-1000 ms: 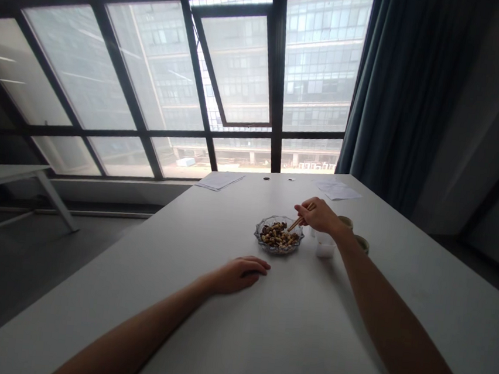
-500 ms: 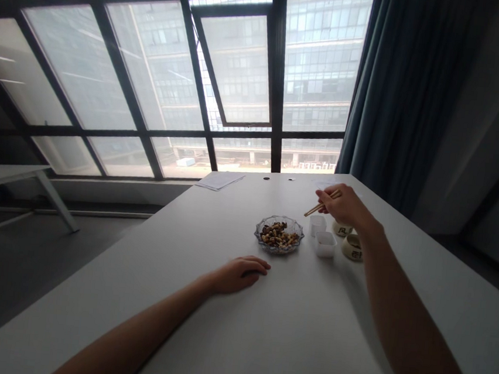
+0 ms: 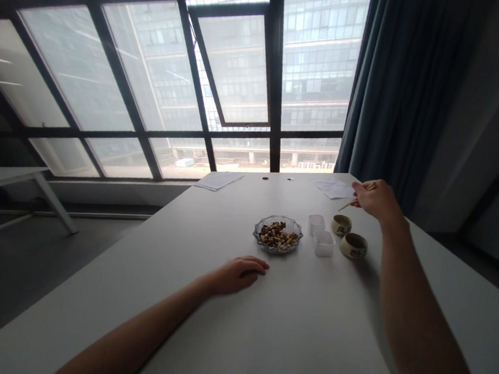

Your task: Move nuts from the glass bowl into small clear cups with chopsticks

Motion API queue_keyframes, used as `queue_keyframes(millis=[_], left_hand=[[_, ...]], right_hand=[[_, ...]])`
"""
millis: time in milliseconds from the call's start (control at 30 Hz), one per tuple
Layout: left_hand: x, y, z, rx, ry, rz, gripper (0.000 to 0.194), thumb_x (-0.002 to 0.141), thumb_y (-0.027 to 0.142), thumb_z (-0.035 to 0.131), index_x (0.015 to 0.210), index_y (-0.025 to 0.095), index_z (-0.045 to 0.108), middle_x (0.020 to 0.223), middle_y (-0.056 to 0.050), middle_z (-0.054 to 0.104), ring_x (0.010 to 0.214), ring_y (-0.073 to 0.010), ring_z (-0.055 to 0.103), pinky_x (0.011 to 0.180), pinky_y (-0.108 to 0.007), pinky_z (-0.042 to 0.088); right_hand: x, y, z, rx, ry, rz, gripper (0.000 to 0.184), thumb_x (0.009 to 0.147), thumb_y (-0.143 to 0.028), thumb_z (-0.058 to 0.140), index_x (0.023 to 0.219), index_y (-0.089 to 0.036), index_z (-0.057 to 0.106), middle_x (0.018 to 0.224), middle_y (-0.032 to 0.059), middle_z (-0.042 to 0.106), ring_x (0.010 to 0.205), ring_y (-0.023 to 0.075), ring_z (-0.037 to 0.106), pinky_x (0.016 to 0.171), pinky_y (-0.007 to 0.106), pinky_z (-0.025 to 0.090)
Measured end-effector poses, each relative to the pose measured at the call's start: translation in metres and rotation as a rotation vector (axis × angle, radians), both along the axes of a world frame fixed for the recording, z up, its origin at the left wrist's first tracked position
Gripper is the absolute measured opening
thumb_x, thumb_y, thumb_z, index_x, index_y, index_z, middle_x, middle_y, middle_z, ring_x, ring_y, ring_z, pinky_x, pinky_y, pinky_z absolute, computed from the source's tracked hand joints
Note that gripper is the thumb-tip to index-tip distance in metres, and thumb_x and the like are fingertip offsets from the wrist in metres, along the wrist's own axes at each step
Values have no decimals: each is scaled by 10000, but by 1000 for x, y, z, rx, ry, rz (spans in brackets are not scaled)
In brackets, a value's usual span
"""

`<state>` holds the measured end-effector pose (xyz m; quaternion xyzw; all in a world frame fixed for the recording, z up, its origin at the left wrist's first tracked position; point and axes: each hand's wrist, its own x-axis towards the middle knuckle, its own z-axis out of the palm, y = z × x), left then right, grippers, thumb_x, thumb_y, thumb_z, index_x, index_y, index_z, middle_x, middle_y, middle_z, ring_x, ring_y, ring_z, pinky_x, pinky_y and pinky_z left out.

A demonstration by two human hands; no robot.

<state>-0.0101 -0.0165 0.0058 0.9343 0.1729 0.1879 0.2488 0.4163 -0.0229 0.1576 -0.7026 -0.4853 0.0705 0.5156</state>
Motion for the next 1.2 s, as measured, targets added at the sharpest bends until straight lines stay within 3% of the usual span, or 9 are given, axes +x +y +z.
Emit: queue_keyframes(millis=[67,167,267,367,633,933,1200], left_hand=[[2,1,-1,-2,-3,-4,278,1011,225,555,1242,228,709,1362,-93,686,1252,-227,647,1110,-333,493],[5,2,-1,-8,-8,-13,282,1016,236,550,1251,227,706,1363,-95,685,1256,-225,646,1111,-330,494],[9,0,1,-9,-11,-12,280,1017,244,554,1251,225,707,1362,-97,685,1257,-226,645,1114,-334,493],[12,-3,4,-12,-12,-1,273,1014,237,558,1241,227,710,1362,-94,685,1254,-225,646,1113,-334,494],[20,-7,9,-6,-3,-4,282,1018,240,554,1255,233,706,1365,-90,684,1259,-219,643,1123,-331,485],[21,-8,11,-9,-8,2,281,1019,267,557,1251,222,708,1360,-99,689,1250,-225,648,1114,-337,495],[19,-9,11,-9,-18,-2,278,1024,290,562,1249,227,713,1353,-103,692,1241,-234,652,1110,-358,502]], right_hand=[[-6,3,0,64,65,88,289,929,-368,715,728,-160,717,675,134,750,624,266,767,618,338,636],[-24,6,-1,90,174,332,324,937,-415,723,751,-151,717,736,139,767,650,251,774,623,328,653],[-47,9,-5,18,161,566,344,939,-454,724,812,-135,739,810,144,786,685,235,781,643,317,659],[-69,14,-15,-63,119,676,378,956,-465,698,796,-124,733,796,146,784,673,225,777,622,298,647],[-100,19,-35,-94,-20,648,368,973,-379,681,690,-145,672,667,109,754,624,213,757,535,231,561],[-105,16,-32,-45,-249,599,400,988,-327,598,626,-168,651,602,76,724,567,186,709,548,241,479],[-101,12,-26,-64,-170,577,415,983,-411,636,668,-147,689,660,100,745,599,202,744,506,222,490]])
